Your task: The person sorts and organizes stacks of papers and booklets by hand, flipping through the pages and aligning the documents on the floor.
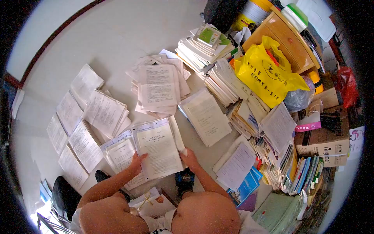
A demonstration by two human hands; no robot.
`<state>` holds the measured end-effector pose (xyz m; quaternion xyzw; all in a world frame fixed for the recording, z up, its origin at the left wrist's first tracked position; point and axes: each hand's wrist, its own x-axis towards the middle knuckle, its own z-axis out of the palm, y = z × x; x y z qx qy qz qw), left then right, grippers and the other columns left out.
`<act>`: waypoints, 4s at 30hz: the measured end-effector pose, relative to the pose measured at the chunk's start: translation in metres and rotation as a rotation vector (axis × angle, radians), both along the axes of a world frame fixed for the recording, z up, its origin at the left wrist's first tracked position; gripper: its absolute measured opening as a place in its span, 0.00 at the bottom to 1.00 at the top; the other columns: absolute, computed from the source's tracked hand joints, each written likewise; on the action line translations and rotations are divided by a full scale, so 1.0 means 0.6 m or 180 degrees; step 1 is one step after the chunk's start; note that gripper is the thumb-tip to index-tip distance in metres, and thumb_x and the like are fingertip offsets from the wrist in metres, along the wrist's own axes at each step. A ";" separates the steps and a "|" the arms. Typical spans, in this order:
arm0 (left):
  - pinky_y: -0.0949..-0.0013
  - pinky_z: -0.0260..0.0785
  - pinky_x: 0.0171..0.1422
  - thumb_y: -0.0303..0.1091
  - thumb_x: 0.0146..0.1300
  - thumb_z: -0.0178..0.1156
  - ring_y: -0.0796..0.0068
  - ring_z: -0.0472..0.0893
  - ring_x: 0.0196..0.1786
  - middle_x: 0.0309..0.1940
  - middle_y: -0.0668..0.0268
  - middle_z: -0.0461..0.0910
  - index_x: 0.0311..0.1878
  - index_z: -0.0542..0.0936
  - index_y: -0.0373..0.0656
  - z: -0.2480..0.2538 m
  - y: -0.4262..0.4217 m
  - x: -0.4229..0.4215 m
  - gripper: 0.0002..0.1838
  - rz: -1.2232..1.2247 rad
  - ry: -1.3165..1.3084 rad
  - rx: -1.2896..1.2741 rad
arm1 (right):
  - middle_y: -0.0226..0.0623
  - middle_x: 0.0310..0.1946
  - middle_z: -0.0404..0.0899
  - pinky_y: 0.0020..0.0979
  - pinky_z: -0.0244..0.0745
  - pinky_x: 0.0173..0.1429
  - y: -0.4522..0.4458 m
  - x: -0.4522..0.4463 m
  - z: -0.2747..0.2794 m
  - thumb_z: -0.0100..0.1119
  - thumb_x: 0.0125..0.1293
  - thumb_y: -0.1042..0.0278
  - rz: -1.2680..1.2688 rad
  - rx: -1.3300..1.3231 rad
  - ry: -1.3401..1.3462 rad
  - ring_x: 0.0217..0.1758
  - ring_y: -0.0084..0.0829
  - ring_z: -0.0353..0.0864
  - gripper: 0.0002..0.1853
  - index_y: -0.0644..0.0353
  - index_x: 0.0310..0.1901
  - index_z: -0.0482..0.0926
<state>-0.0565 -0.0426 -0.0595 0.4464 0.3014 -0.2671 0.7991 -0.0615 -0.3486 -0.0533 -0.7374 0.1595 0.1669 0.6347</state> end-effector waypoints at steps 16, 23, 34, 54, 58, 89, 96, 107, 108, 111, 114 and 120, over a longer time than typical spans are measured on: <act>0.61 0.74 0.64 0.26 0.69 0.63 0.66 0.77 0.61 0.61 0.58 0.77 0.72 0.63 0.39 0.012 -0.007 -0.004 0.31 -0.0144 -0.0791 0.0615 | 0.51 0.51 0.84 0.38 0.76 0.61 0.002 0.096 0.008 0.65 0.70 0.57 0.0173 -0.0801 0.0169 0.56 0.38 0.82 0.25 0.72 0.59 0.78; 0.65 0.73 0.62 0.27 0.68 0.65 0.71 0.79 0.59 0.57 0.60 0.81 0.69 0.69 0.38 0.078 -0.008 0.032 0.28 -0.0588 -0.1650 0.0895 | 0.40 0.58 0.81 0.32 0.76 0.62 0.040 0.115 0.076 0.71 0.66 0.68 0.0046 0.1243 0.0326 0.58 0.29 0.81 0.26 0.66 0.62 0.74; 0.69 0.75 0.51 0.18 0.58 0.70 0.76 0.81 0.45 0.42 0.66 0.81 0.48 0.75 0.41 0.175 -0.027 0.087 0.18 -0.0740 -0.2682 0.1318 | 0.35 0.43 0.84 0.29 0.77 0.56 0.041 0.126 0.167 0.70 0.63 0.78 0.0864 0.0215 -0.1290 0.49 0.27 0.82 0.12 0.62 0.48 0.82; 0.65 0.76 0.57 0.37 0.68 0.68 0.65 0.82 0.51 0.50 0.61 0.83 0.60 0.77 0.34 0.151 -0.022 0.069 0.22 -0.0790 -0.1387 0.1091 | 0.53 0.44 0.87 0.39 0.78 0.55 0.038 0.103 0.191 0.63 0.72 0.52 0.0663 -0.0366 -0.0885 0.44 0.45 0.86 0.25 0.69 0.54 0.79; 0.62 0.77 0.59 0.33 0.66 0.69 0.63 0.81 0.55 0.55 0.60 0.81 0.64 0.73 0.35 0.105 -0.029 0.041 0.26 -0.0647 -0.0586 0.0324 | 0.56 0.49 0.85 0.43 0.76 0.59 0.033 0.082 0.124 0.60 0.73 0.52 0.0640 -0.0391 -0.0639 0.50 0.48 0.85 0.26 0.68 0.60 0.74; 0.59 0.71 0.67 0.31 0.67 0.69 0.64 0.76 0.64 0.62 0.61 0.76 0.71 0.66 0.42 0.040 -0.019 -0.033 0.32 -0.0888 0.0189 0.0328 | 0.63 0.79 0.43 0.69 0.59 0.71 -0.428 -0.150 0.005 0.64 0.53 0.24 -0.1776 -0.3178 0.2455 0.81 0.65 0.48 0.61 0.51 0.80 0.49; 0.57 0.69 0.69 0.32 0.68 0.67 0.62 0.74 0.66 0.65 0.59 0.74 0.73 0.64 0.42 0.061 -0.027 -0.032 0.33 -0.0872 0.0324 0.0494 | 0.62 0.74 0.60 0.65 0.60 0.73 -0.661 -0.276 -0.085 0.70 0.50 0.25 -0.1752 -0.2910 0.2293 0.80 0.64 0.51 0.59 0.73 0.68 0.67; 0.58 0.70 0.69 0.32 0.68 0.67 0.62 0.75 0.65 0.65 0.58 0.74 0.73 0.64 0.39 0.058 -0.018 -0.028 0.33 -0.1004 0.0254 0.0371 | 0.62 0.60 0.78 0.39 0.59 0.78 -0.608 -0.224 -0.114 0.83 0.34 0.29 -0.2254 -0.4301 0.2388 0.64 0.48 0.80 0.73 0.81 0.70 0.59; 0.58 0.70 0.69 0.32 0.68 0.67 0.62 0.75 0.65 0.65 0.58 0.74 0.73 0.64 0.39 0.049 -0.009 -0.032 0.33 -0.1008 0.0254 0.0369 | 0.63 0.60 0.77 0.40 0.59 0.78 -0.656 -0.249 -0.167 0.85 0.32 0.32 -0.2296 -0.3541 0.1866 0.65 0.48 0.79 0.73 0.83 0.69 0.58; 0.58 0.69 0.69 0.32 0.68 0.67 0.61 0.75 0.66 0.65 0.58 0.74 0.73 0.64 0.40 0.020 0.011 -0.040 0.34 -0.0798 0.0089 0.0763 | 0.65 0.60 0.77 0.40 0.59 0.79 -0.636 -0.226 -0.116 0.90 0.28 0.39 -0.2320 -0.2675 0.1435 0.65 0.46 0.79 0.74 0.85 0.68 0.57; 0.58 0.69 0.69 0.32 0.67 0.66 0.60 0.74 0.66 0.65 0.58 0.73 0.73 0.64 0.40 0.015 0.020 -0.036 0.34 -0.0387 0.0221 0.0713 | 0.66 0.61 0.76 0.41 0.59 0.78 -0.623 -0.219 -0.113 0.91 0.27 0.40 -0.2489 -0.2727 0.1722 0.66 0.47 0.78 0.75 0.85 0.69 0.55; 0.56 0.69 0.68 0.33 0.68 0.64 0.60 0.74 0.65 0.62 0.58 0.74 0.71 0.65 0.39 0.010 0.056 -0.015 0.31 -0.1172 0.0240 0.0234 | 0.66 0.68 0.68 0.50 0.59 0.76 -0.571 -0.183 -0.040 0.89 0.30 0.39 -0.2491 -0.3159 0.2466 0.75 0.57 0.64 0.75 0.81 0.71 0.53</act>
